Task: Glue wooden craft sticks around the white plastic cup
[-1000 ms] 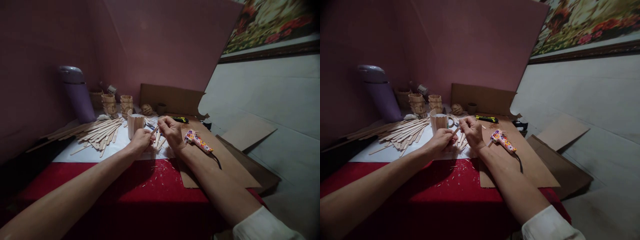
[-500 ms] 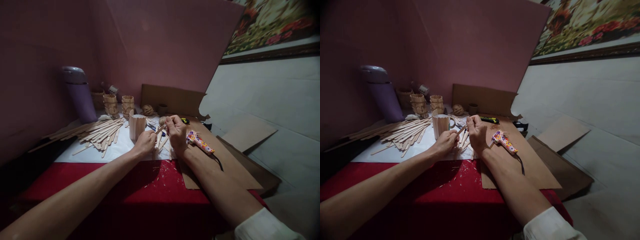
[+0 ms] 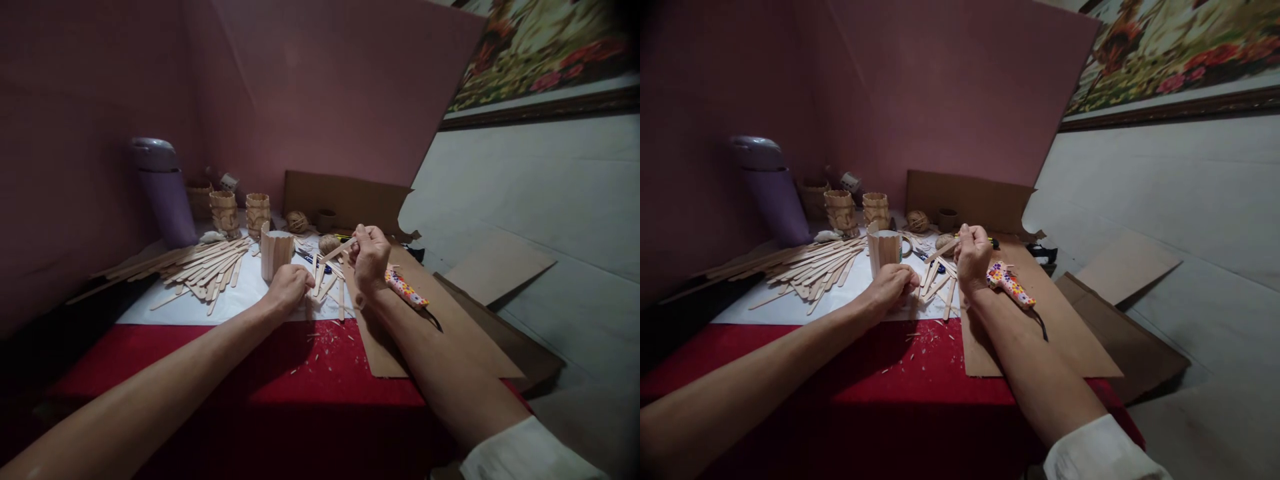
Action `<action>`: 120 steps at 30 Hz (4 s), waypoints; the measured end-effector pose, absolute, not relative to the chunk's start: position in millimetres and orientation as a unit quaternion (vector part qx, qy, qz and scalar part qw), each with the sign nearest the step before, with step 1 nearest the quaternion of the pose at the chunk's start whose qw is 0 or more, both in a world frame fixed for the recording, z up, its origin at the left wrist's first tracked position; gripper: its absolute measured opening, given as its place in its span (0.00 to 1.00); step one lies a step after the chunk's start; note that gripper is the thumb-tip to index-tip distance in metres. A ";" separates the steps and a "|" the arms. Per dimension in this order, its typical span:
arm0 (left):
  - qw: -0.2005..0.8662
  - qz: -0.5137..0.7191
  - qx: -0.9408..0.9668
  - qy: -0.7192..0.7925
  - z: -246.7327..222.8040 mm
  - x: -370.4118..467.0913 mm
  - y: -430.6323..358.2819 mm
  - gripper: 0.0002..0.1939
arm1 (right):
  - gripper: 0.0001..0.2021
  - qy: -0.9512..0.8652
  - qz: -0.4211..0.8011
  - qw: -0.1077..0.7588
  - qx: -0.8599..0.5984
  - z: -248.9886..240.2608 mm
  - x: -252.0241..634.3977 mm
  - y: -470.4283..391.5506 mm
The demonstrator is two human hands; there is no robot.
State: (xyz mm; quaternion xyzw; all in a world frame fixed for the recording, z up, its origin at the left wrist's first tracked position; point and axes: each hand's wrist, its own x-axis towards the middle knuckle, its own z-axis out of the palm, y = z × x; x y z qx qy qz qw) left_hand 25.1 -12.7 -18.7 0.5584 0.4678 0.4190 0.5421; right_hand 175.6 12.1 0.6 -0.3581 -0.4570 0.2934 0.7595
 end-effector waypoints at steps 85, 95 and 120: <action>0.435 0.372 0.670 0.473 -11.4 15.5 -6.8 0.13 | 0.04 -0.723 0.342 0.428 -0.420 -7.3 189.8 19.0; 0.420 0.367 0.682 0.473 -12.1 15.5 -6.7 0.12 | 0.03 -0.731 0.326 0.433 -0.414 -6.9 190.4 18.1; 0.421 0.390 0.680 0.456 -12.4 14.4 -4.6 0.11 | 0.03 -0.769 0.238 0.436 -0.402 -8.7 190.8 18.9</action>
